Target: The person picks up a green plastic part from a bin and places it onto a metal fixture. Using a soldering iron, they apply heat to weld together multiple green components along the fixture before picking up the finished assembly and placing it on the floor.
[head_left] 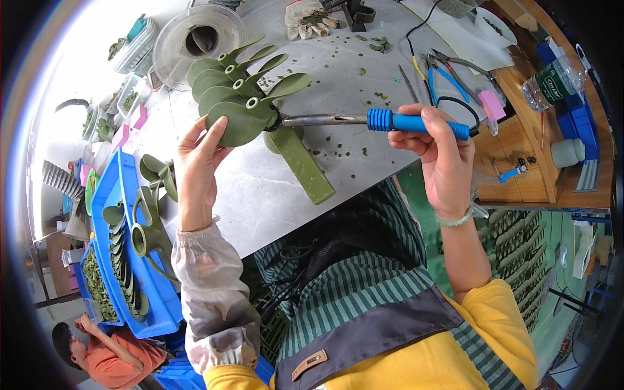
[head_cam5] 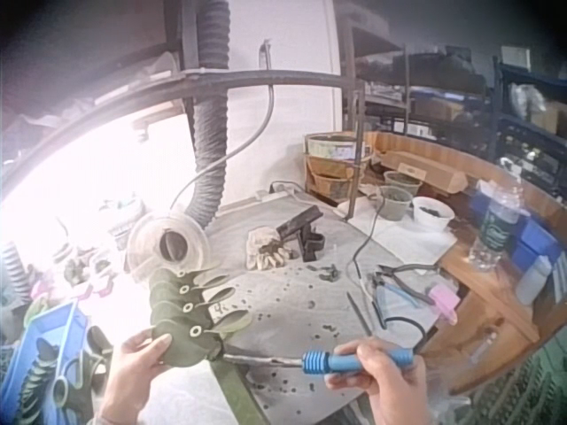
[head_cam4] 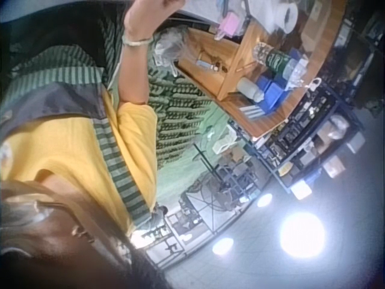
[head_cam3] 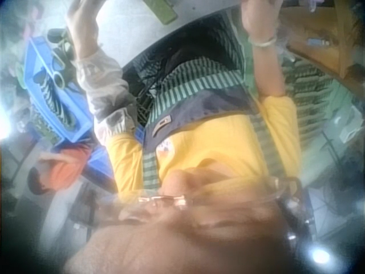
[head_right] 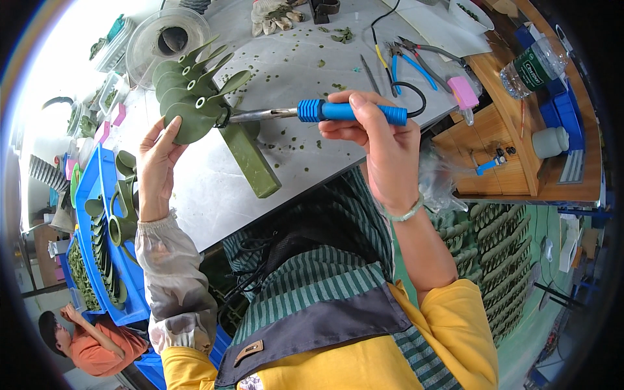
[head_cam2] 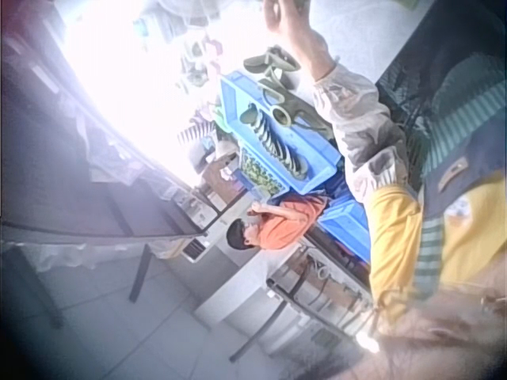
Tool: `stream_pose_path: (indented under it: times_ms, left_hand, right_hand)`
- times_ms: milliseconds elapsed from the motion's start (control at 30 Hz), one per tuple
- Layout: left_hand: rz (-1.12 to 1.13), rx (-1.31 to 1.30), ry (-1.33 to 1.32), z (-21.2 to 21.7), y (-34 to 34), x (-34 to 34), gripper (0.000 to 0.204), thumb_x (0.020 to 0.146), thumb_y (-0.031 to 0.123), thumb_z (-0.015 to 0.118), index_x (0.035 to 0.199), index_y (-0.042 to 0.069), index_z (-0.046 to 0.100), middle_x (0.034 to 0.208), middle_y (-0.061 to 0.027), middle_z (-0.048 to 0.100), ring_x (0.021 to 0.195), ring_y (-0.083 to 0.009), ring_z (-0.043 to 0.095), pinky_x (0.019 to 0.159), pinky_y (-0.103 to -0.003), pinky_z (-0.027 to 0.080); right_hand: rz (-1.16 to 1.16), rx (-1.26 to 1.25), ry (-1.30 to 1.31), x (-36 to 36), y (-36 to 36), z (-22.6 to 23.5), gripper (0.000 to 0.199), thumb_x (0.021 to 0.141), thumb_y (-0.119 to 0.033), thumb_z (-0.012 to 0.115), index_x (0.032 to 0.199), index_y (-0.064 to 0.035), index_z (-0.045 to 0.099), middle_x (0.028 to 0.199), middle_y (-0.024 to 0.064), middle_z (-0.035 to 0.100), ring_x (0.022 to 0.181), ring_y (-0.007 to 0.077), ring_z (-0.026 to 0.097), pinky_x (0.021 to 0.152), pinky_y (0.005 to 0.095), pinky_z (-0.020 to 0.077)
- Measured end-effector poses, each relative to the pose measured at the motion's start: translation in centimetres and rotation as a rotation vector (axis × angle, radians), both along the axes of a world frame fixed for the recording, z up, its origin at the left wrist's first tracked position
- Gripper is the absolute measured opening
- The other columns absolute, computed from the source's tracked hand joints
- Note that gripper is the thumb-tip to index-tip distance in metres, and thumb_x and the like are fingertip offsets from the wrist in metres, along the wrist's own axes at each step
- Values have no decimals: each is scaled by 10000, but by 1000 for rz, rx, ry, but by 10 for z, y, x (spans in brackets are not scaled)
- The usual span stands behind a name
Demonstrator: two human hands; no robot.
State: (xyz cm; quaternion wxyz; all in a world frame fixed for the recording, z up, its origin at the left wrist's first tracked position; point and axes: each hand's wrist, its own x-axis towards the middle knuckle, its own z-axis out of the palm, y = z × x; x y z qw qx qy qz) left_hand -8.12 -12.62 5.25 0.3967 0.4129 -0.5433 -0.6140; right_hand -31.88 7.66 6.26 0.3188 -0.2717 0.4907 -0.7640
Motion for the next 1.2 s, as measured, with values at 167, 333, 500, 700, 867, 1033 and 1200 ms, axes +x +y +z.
stream_pose_path:
  times_ms: [167,333,500,700,867,1033,1200]
  left_hand:
    - [2,-1,-7,0,1,1,243,855,123,673,1071,16,644,911,-86,692,770,-132,672,703,-239,549]
    - [-3,-7,-14,0,1,0,247,855,122,673,1074,13,642,916,-91,691,773,-137,672,715,-245,552]
    - [-8,-11,-18,1,0,2,248,854,129,676,1072,15,642,912,-87,690,767,-131,670,710,-241,547]
    - [-18,0,-36,2,-1,0,255,853,140,679,1075,21,640,908,-81,690,759,-123,665,711,-239,541]
    - [1,9,-50,5,0,1,246,855,143,677,1068,26,640,904,-74,688,752,-118,660,709,-234,538]
    - [4,58,-78,6,1,5,266,852,175,682,1079,52,616,913,-53,672,755,-108,638,697,-231,513]
    - [-39,79,-63,13,-2,15,360,875,236,657,1146,20,558,912,-88,668,765,-138,653,731,-261,528]
  right_hand:
    - [-13,-7,2,-2,-3,-3,286,933,-164,507,958,87,642,885,133,665,726,213,681,697,317,581]
    - [-24,-11,33,-5,-3,-1,284,932,-164,514,958,87,643,878,132,664,727,214,683,692,311,580]
    - [-43,-20,52,-9,3,5,277,929,-159,519,956,87,642,853,135,662,720,212,682,684,305,579]
    - [-74,-21,70,-17,13,14,271,923,-154,523,964,89,634,832,132,660,696,203,678,673,297,576]
    - [-97,-13,47,-23,21,16,267,914,-159,539,964,85,634,842,127,663,692,200,676,665,295,574]
    - [-69,17,55,-27,29,15,277,924,-162,517,965,89,626,835,126,660,699,190,670,663,294,565]
    - [-65,2,54,-33,35,12,285,925,-176,510,959,81,628,890,137,659,688,191,665,661,296,567]
